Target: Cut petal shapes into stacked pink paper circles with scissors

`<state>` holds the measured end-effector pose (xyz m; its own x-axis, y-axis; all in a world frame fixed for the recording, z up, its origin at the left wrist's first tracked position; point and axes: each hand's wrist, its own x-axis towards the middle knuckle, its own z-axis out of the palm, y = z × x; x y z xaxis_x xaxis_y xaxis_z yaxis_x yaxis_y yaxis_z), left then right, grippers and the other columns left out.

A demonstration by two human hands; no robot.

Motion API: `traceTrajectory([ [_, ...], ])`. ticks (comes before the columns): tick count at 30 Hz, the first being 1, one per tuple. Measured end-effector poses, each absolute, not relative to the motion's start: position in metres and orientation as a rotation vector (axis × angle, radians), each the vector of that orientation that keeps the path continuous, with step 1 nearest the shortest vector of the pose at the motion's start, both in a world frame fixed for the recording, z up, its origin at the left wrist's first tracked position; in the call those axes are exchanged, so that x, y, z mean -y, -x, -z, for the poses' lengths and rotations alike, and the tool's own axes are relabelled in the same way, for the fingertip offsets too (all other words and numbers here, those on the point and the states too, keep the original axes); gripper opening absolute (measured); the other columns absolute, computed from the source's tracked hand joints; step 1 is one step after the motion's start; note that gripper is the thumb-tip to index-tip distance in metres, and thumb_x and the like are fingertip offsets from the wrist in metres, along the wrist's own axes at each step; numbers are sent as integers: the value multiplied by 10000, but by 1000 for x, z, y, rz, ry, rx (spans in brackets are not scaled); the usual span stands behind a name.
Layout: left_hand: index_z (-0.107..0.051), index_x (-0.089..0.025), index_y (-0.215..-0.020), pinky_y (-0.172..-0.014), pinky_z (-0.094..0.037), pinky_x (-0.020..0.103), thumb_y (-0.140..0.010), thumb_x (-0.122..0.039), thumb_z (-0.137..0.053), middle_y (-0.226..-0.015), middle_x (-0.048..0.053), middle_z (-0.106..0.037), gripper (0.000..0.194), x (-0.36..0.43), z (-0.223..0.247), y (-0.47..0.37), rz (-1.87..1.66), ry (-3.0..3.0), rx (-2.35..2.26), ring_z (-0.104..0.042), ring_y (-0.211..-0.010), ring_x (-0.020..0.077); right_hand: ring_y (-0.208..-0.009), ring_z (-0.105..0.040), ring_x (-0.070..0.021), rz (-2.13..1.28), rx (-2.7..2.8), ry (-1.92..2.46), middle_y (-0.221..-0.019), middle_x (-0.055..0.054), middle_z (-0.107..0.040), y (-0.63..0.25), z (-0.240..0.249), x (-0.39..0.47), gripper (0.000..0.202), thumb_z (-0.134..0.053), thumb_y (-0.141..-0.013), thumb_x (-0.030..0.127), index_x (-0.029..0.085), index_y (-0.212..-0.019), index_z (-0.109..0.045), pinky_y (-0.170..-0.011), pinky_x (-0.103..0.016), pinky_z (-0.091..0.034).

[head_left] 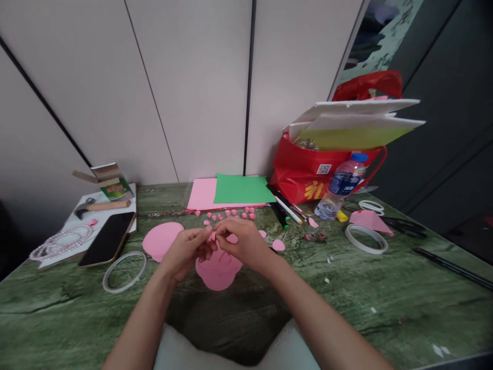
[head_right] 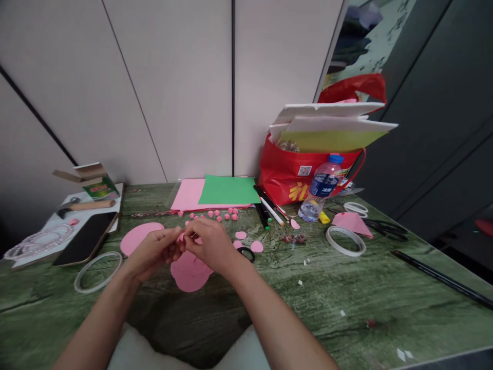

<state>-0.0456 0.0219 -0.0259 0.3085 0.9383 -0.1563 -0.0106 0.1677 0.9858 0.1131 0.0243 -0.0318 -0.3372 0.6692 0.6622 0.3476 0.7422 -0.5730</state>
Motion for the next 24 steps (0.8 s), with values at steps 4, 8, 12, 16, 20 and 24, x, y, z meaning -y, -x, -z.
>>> traceTrajectory([
  [4,-635,-123,-731,-437,-340,166,-670,-330,-675,-551,5,-596,220,-23,25,47,-941,-1140,-923,-492,-472,63,-870,-599,-152,-386,1885,809,-889,-68,-657,-112,32,-25,81,-553,-721,113,169,-680,-596,-797,-288,-469],
  [8,-640,-132,-809,-531,-408,170,-610,-221,-729,-646,16,-644,235,-25,28,48,-1038,-1136,-920,-557,-579,78,-877,-608,-161,-551,1801,832,-902,-93,-658,-113,29,-25,76,-568,-695,117,162,-653,-612,-697,-259,-507],
  [12,-639,-144,-760,-631,-466,206,-555,-166,-753,-769,29,-679,236,-27,32,47,-1184,-1198,-938,-608,-692,108,-879,-618,-178,-774,1659,917,-868,-86,-676,-114,27,-26,62,-598,-657,136,159,-605,-623,-711,-269,-505],
  [16,-643,-158,-733,-738,-492,270,-582,-147,-729,-813,35,-685,174,-27,34,44,-1338,-1452,-933,-627,-791,148,-615,-624,-143,-1220,1408,997,-651,-34,-668,-114,26,-27,73,-633,-627,209,142,-602,-643,-646,-290,-513],
  [20,-656,-173,-720,-782,-486,314,-638,-156,-686,-795,42,-682,89,-28,36,42,-1469,-1790,-921,-622,-817,171,-523,-593,-104,-1559,1105,1010,-537,-11,-629,-116,24,-27,152,-687,-566,268,121,-591,-655,-599,-260,-516],
  [24,-671,-192,-759,-792,-487,333,-662,-188,-668,-812,49,-686,97,-27,38,41,-1462,-1923,-993,-618,-828,179,-513,-582,-89,-1599,1079,990,-531,-7,-621,-117,25,-28,147,-687,-562,256,115,-581,-650,-601,-247,-511],
])
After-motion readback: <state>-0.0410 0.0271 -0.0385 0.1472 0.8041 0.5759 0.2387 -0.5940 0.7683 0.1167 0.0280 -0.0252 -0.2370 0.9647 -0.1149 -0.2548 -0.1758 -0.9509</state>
